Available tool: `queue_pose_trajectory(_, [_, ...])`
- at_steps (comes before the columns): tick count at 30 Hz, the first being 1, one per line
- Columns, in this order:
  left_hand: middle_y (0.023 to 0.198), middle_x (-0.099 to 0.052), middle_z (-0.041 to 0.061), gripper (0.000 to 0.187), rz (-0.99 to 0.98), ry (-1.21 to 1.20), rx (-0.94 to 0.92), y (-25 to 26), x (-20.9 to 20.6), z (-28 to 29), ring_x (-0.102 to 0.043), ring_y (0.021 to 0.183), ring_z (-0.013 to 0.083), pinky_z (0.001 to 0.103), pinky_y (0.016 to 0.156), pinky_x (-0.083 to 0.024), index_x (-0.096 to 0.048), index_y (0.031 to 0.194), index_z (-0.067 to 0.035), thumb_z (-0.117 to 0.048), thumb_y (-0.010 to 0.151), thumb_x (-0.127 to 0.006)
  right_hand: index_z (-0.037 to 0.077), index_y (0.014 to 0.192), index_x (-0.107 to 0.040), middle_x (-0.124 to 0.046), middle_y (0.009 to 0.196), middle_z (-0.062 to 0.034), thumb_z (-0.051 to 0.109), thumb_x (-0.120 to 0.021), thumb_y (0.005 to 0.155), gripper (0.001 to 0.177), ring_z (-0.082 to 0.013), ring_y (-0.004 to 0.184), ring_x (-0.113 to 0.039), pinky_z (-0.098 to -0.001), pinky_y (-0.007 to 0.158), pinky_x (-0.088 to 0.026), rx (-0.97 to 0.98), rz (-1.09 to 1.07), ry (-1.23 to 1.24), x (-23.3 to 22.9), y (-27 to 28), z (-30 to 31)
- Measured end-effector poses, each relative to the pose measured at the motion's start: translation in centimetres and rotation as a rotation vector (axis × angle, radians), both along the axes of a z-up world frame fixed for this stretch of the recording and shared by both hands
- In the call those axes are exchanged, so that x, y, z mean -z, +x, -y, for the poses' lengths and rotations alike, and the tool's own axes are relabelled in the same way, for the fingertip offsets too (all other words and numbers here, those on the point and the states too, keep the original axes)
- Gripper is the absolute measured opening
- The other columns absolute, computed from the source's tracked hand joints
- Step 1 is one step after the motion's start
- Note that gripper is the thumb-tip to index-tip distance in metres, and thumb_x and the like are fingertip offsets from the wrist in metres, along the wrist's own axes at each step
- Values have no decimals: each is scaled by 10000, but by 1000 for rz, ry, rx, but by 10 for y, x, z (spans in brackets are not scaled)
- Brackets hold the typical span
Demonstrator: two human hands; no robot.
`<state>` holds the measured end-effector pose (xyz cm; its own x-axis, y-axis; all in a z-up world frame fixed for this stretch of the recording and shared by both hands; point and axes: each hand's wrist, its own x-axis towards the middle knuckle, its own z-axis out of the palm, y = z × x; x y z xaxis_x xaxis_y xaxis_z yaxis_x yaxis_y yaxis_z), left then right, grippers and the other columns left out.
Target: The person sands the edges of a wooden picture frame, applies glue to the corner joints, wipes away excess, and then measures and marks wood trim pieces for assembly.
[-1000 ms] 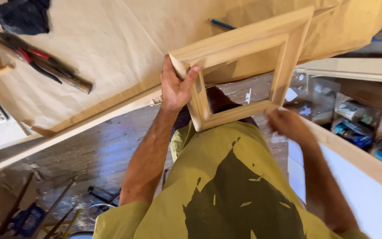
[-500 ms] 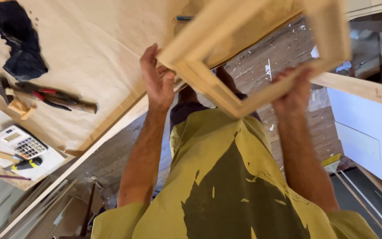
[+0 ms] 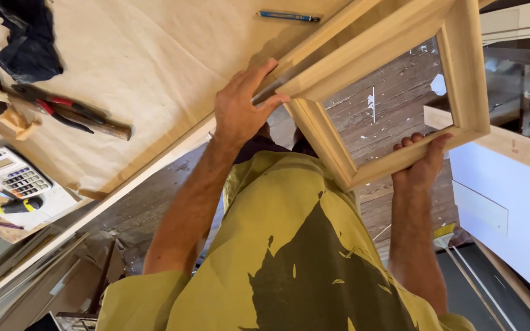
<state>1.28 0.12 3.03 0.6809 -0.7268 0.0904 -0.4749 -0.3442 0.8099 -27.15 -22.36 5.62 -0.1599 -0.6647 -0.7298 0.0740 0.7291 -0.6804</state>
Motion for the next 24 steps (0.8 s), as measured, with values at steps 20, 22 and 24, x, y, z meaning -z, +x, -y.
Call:
queue_pose_trajectory(20, [1192, -780, -38, 497, 209, 169, -125, -13, 20, 6, -770, 1035, 127, 342, 734, -650, -741, 1269, -248, -582, 904, -793, 89, 861, -586, -585, 766, -13, 577, -784, 700, 550, -136, 668, -593, -253, 650, -537, -102, -8, 2, -1, 25, 13])
queue_pose_trajectory(22, [1207, -771, -54, 476, 195, 165, -126, -12, 18, 7, -765, 1045, 114, 342, 738, -650, -747, 1257, -242, -557, 905, -805, 90, 860, -586, -583, 765, -13, 581, -787, 693, 556, -135, 664, -589, -250, 651, -536, -112, -4, 4, 0, 24, 15])
queue_pose_trajectory(24, [1222, -763, -71, 455, 181, 161, -125, -11, 15, 8, -760, 1055, 100, 342, 742, -650, -753, 1246, -237, -532, 906, -818, 90, 859, -587, -580, 764, -13, 584, -790, 685, 561, -135, 660, -585, -248, 653, -534, -119, 0, 6, 0, 25, 16])
